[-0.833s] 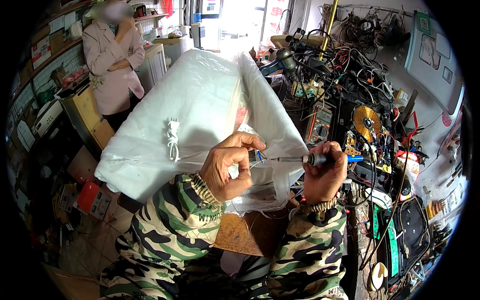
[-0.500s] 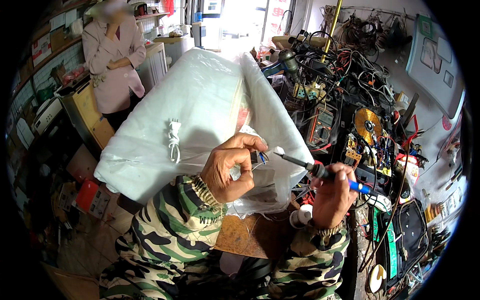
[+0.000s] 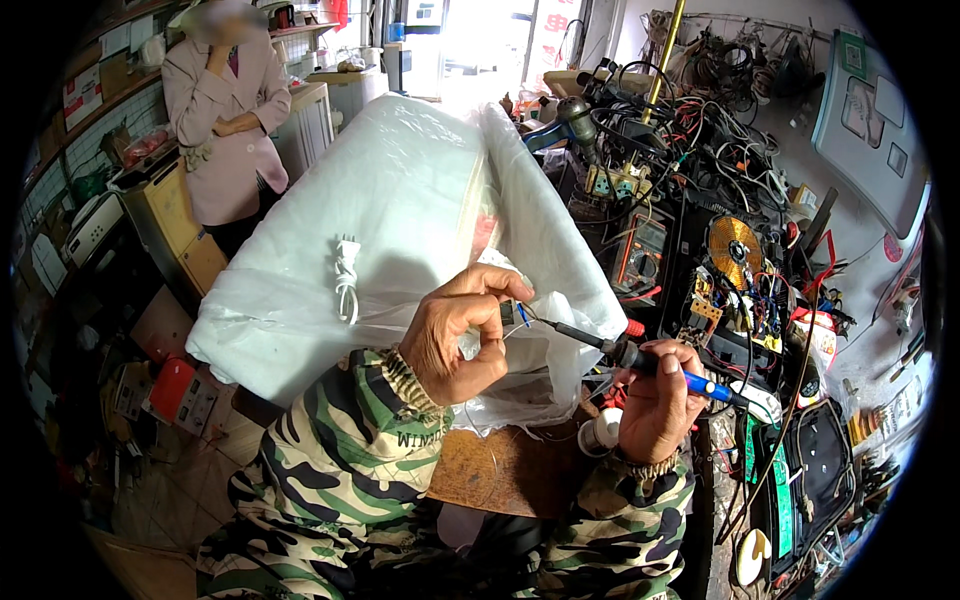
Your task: The person sits at a cluttered workbench and uses a soldering iron to apply solder to a small electronic component. They hold the component with one hand and the soldering iron with the other, repeatedly touching the tip to the component while a bystander stands nearby.
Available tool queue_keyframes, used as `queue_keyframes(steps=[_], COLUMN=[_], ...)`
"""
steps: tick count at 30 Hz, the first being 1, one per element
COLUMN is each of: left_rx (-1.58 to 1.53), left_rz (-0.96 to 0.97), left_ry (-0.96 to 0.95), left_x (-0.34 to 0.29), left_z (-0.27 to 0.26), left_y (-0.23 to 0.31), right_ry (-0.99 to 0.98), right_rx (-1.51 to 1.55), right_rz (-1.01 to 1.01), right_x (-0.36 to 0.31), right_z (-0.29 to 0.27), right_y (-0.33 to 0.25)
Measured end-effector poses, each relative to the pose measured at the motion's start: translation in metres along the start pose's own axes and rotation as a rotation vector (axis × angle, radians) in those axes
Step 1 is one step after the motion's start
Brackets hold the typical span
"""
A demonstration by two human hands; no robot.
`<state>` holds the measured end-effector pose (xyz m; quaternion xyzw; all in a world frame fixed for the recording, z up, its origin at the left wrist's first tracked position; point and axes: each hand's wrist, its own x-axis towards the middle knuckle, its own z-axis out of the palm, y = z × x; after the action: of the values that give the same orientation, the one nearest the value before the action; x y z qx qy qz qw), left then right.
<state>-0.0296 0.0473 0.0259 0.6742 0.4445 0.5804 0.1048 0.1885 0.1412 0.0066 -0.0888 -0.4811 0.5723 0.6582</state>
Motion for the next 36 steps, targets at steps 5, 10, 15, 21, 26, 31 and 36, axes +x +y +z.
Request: queue_keyframes(steps=[5, 10, 15, 21, 26, 31, 36], left_rx=[0.003, 0.006, -0.014, -0.045, -0.032, -0.033, -0.044], left_rz=[0.005, 0.0, 0.001, 0.019, 0.013, 0.014, 0.016], left_ry=[0.001, -0.003, 0.001, 0.019, 0.007, 0.008, 0.009], left_x=[0.0006, 0.0004, 0.0007, 0.001, 0.0012, 0.0009, 0.0007], left_z=[0.0009, -0.0001, 0.0007, 0.0021, 0.0015, 0.0012, 0.0019], left_y=[0.0, 0.002, 0.0024, 0.0004, 0.0017, 0.0014, 0.0015], right_ry=[-0.014, 0.001, 0.006, 0.007, -0.006, -0.01, -0.002], right_rx=[-0.001, -0.011, -0.002, -0.002, -0.006, -0.009, -0.006], right_rz=[0.019, 0.016, 0.021, 0.021, 0.015, 0.006, 0.005], right_x=[-0.0003, -0.0006, -0.0007, -0.001, -0.0003, -0.0005, -0.0005], right_z=[0.0, 0.0015, 0.0011, 0.0015, -0.0002, 0.0011, 0.0017], right_y=[-0.001, -0.0003, 0.0008, -0.0007, -0.0001, 0.0, 0.0002])
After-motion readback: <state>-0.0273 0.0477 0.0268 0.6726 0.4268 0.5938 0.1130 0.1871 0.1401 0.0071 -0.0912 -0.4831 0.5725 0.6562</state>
